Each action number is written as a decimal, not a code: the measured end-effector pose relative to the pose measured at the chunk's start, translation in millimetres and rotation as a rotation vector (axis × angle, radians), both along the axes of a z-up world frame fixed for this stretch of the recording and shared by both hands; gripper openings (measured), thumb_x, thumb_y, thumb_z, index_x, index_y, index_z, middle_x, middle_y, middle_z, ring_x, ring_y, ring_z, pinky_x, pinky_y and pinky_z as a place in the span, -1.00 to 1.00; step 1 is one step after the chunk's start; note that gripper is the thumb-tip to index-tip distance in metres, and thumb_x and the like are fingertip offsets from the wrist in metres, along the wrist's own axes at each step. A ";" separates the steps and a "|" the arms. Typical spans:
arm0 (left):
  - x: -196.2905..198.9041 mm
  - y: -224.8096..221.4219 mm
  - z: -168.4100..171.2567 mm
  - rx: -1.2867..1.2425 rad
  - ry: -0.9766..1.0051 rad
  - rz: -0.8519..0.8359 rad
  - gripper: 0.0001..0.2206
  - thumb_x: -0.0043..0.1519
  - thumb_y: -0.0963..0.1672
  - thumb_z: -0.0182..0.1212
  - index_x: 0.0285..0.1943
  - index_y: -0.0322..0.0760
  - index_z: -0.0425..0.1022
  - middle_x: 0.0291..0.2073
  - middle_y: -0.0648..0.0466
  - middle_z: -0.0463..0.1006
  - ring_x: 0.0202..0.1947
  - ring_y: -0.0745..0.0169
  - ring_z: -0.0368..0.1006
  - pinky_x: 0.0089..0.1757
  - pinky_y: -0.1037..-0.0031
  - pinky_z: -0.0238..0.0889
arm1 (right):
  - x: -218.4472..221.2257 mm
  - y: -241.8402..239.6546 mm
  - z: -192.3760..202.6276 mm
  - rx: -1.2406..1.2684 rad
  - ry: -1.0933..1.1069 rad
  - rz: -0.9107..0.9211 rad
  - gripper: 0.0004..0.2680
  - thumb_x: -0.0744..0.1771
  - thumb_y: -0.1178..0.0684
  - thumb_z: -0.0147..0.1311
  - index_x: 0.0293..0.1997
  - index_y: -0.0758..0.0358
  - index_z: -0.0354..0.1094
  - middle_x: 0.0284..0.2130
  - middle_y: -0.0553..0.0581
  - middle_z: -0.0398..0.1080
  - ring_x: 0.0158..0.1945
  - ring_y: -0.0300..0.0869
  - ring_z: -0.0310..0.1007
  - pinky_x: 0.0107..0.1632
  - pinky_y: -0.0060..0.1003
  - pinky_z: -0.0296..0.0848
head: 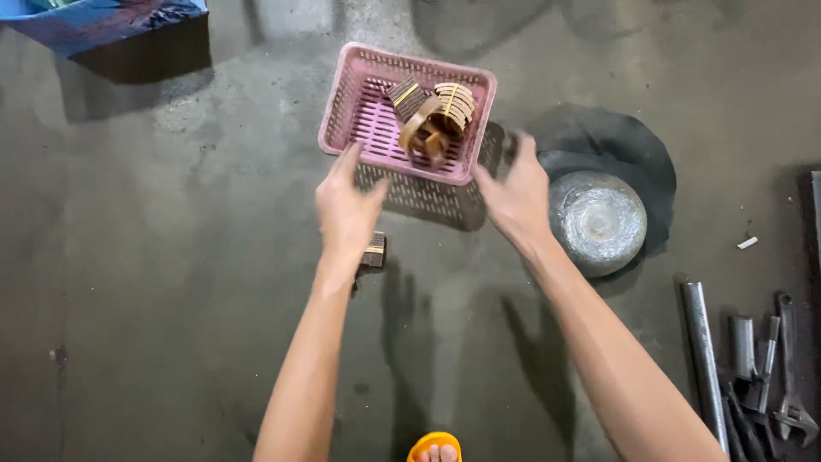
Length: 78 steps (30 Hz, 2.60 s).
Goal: Hammering small curved parts against a metal mold on the floor
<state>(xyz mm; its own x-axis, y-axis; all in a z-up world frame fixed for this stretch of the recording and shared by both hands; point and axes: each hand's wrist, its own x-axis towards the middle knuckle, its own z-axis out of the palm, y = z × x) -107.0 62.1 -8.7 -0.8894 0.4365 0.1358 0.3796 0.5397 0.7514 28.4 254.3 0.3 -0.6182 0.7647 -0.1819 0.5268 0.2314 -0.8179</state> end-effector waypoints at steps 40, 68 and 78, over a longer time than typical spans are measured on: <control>75.6 -41.9 -52.1 0.367 -0.552 -0.118 -0.26 -0.11 -0.24 0.57 0.31 -0.27 0.32 0.11 -0.19 0.48 0.22 -0.09 0.40 0.17 0.04 0.31 | 124.3 -91.5 -101.7 -0.945 0.109 -0.017 -0.62 0.38 -0.05 0.05 0.17 0.58 0.37 -0.02 0.67 0.48 -0.04 0.30 0.60 -0.07 0.17 0.63; 110.6 -76.9 -55.9 0.095 -0.319 0.234 -0.77 0.05 -0.14 0.52 -0.21 -0.20 0.55 -0.33 -0.05 0.63 -0.17 -0.09 0.60 -0.13 0.21 0.44 | 139.5 -108.9 -28.0 0.055 0.123 0.192 -0.77 0.33 0.24 0.17 0.10 0.40 0.42 -0.12 0.31 0.50 -0.01 0.06 0.58 -0.10 -0.14 0.67; 161.1 -67.5 -32.9 0.409 -0.562 0.055 -0.69 0.07 -0.30 0.34 0.02 -0.34 0.64 -0.22 -0.22 0.68 -0.20 0.18 0.55 -0.12 0.30 0.52 | 94.6 -102.5 -37.5 -0.598 0.221 0.050 -0.61 0.19 0.12 0.47 0.06 0.41 0.48 -0.19 0.40 0.54 -0.19 -0.07 0.58 -0.19 -0.23 0.69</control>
